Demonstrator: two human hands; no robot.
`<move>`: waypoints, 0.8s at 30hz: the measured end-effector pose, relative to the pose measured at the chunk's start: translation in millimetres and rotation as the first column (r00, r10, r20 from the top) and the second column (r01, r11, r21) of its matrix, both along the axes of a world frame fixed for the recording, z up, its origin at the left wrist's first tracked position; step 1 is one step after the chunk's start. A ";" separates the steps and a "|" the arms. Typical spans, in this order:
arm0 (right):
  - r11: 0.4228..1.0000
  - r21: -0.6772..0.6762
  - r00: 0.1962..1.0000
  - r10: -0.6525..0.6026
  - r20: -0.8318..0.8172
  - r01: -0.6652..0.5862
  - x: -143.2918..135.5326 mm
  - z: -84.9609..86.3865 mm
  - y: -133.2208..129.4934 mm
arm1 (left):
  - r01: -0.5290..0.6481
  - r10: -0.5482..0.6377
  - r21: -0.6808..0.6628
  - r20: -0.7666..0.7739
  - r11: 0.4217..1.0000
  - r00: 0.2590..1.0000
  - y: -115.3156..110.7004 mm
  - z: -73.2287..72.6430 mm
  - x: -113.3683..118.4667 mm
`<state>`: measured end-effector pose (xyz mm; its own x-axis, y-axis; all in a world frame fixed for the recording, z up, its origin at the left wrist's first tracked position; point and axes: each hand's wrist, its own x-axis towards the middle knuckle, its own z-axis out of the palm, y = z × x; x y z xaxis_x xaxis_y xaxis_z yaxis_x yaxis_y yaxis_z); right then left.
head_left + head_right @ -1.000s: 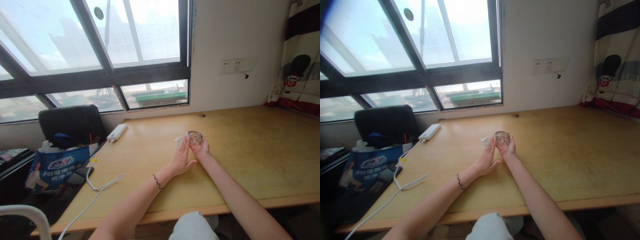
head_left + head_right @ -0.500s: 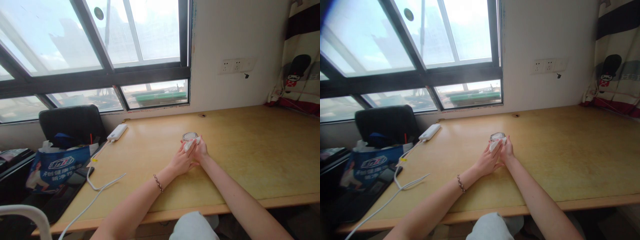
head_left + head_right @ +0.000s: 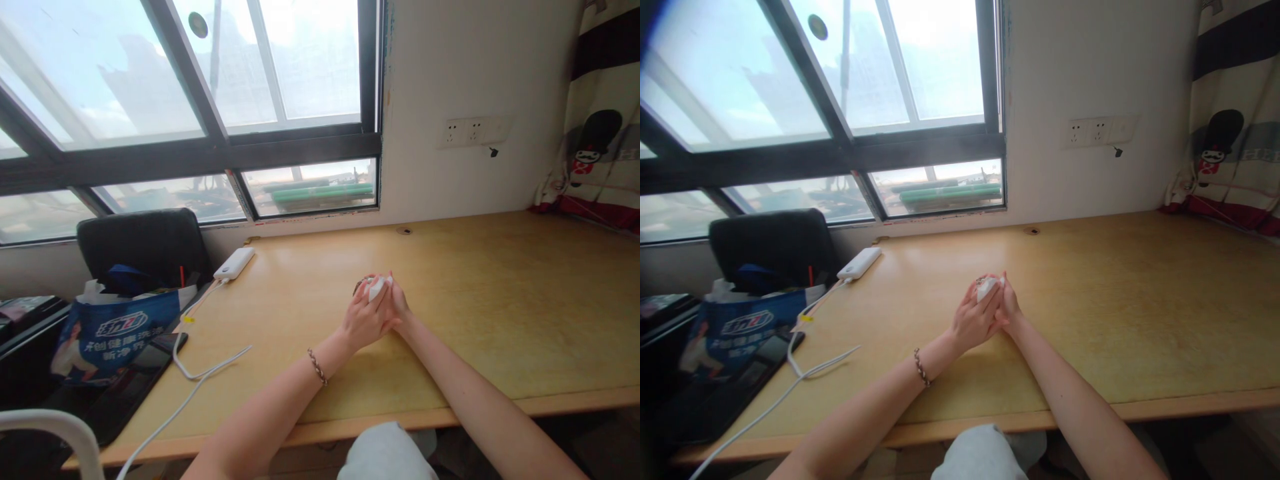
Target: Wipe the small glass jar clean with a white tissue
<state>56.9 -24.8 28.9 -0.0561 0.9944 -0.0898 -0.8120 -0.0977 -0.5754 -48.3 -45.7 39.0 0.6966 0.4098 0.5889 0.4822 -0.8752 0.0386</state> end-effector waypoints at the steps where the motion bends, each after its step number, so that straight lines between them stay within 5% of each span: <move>1: 1.000 0.012 1.000 0.015 0.010 -0.015 -1.6 -0.6 -0.7 | -0.022 0.022 -0.014 0.028 1.000 0.999 1.3 1.5 -1.6; 7: 0.999 0.050 0.989 -0.004 0.145 -0.003 0.4 -2.8 -4.9 | -0.127 0.205 -0.285 0.261 0.950 0.943 10.8 10.2 -12.3; 11: 0.978 0.091 0.948 -0.206 0.241 0.190 11.5 -2.2 -1.1 | 0.065 0.243 -0.548 0.470 0.834 0.849 13.2 -0.6 -7.1; 13: 0.913 0.200 0.851 -0.406 0.334 0.357 15.5 -1.4 -0.3 | 0.247 0.265 -0.656 0.578 0.713 0.772 13.5 -9.0 -0.8; 15: 0.820 0.338 0.677 -0.572 0.463 0.462 17.1 -0.5 -2.5 | 0.442 0.315 -0.720 0.655 0.535 0.686 14.2 -15.8 5.3; 19: 0.733 0.578 0.310 -0.678 0.666 0.359 15.8 1.5 -12.5 | 0.739 0.427 -0.665 0.701 0.103 0.571 17.0 -21.5 12.0; 21: 0.722 0.649 0.155 -0.689 0.708 0.242 15.7 2.5 -15.9 | 0.793 0.482 -0.609 0.693 -0.007 0.536 18.2 -21.9 12.6; 24: 0.699 0.703 -0.015 -0.708 0.707 0.130 17.6 4.4 -16.6 | 0.813 0.516 -0.576 0.671 -0.090 0.533 19.1 -21.9 11.1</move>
